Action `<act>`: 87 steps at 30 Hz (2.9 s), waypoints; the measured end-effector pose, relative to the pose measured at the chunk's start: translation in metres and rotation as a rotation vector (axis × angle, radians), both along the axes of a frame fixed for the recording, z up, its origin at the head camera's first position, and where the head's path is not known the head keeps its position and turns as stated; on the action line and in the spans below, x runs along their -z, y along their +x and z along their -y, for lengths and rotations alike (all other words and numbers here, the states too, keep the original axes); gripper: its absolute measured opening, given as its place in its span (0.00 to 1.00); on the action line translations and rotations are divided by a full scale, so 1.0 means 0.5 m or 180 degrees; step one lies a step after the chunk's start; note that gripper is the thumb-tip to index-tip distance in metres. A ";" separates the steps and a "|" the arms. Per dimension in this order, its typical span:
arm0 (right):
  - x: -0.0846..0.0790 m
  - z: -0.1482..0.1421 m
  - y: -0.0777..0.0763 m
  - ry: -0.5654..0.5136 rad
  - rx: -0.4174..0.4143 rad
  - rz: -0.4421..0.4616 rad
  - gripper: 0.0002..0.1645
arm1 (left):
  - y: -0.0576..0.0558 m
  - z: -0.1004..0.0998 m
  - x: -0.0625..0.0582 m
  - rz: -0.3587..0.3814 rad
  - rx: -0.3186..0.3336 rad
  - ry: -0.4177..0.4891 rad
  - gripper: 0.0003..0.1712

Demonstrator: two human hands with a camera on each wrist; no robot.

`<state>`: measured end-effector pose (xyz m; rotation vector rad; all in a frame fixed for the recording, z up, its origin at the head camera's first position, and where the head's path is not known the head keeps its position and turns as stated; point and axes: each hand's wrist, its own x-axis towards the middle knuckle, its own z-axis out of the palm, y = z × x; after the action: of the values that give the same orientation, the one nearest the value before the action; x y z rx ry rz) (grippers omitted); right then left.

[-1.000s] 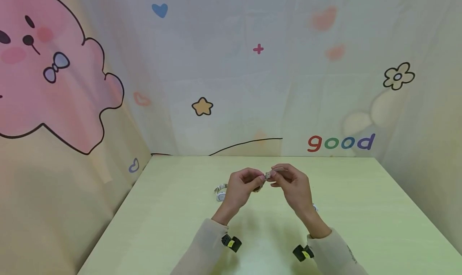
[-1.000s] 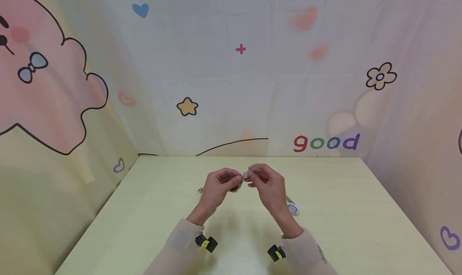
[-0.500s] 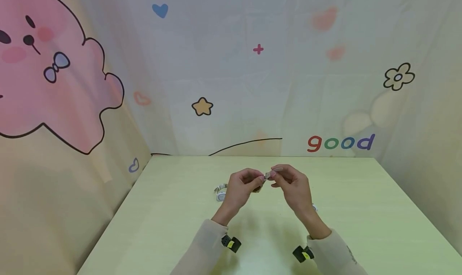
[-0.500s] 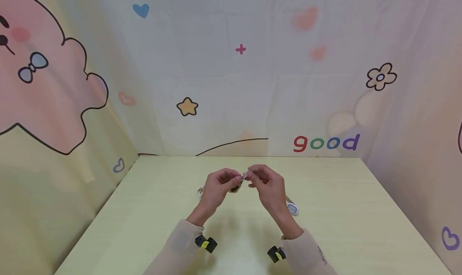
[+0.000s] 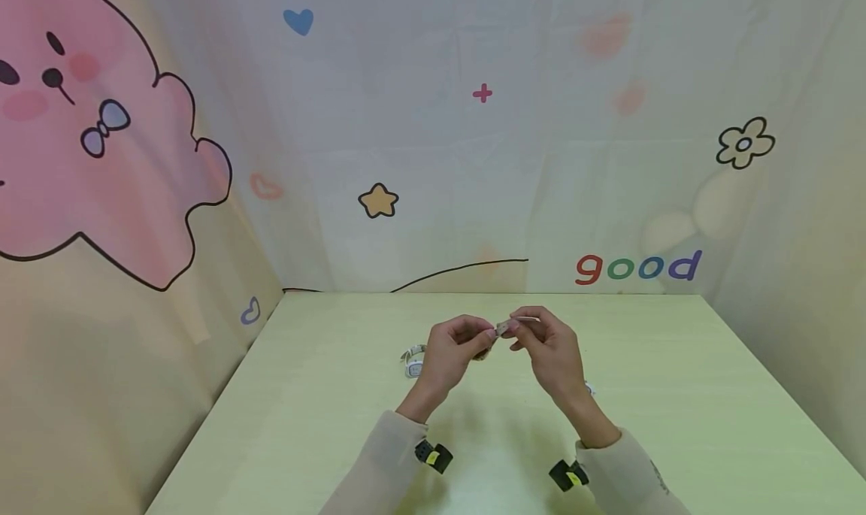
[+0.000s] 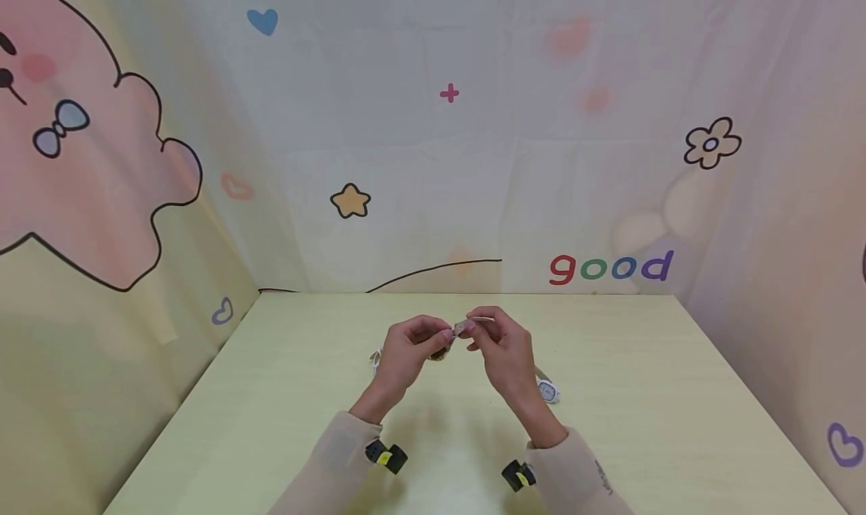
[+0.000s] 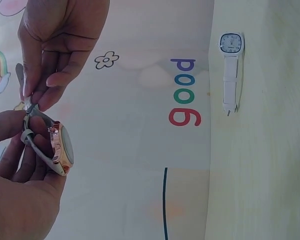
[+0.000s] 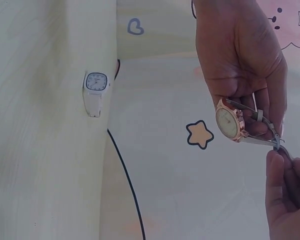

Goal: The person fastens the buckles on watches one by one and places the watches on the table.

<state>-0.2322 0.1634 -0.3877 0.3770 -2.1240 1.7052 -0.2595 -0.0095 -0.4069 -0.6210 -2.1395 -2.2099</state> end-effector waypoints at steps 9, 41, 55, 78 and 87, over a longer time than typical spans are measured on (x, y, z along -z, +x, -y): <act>0.002 0.001 0.003 -0.0047 0.0053 0.0035 0.11 | 0.005 -0.001 -0.006 -0.0010 -0.0003 0.0035 0.12; 0.000 -0.002 0.011 -0.0393 -0.0260 0.0098 0.14 | 0.004 0.004 -0.009 -0.0022 0.0045 0.0111 0.14; 0.005 -0.003 0.013 -0.0133 -0.0391 0.0270 0.12 | 0.006 0.003 -0.014 0.0114 0.0027 0.0130 0.11; 0.009 -0.006 0.011 0.0311 -0.0241 -0.0115 0.10 | 0.009 0.009 -0.015 -0.0060 0.0158 0.0074 0.16; 0.010 -0.009 0.011 0.0322 -0.0340 -0.0086 0.10 | 0.006 0.009 -0.003 -0.0172 -0.0024 -0.0066 0.15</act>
<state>-0.2266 0.1679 -0.3925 0.5487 -2.2123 1.6434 -0.2567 -0.0140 -0.4052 -0.6646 -2.1379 -2.1442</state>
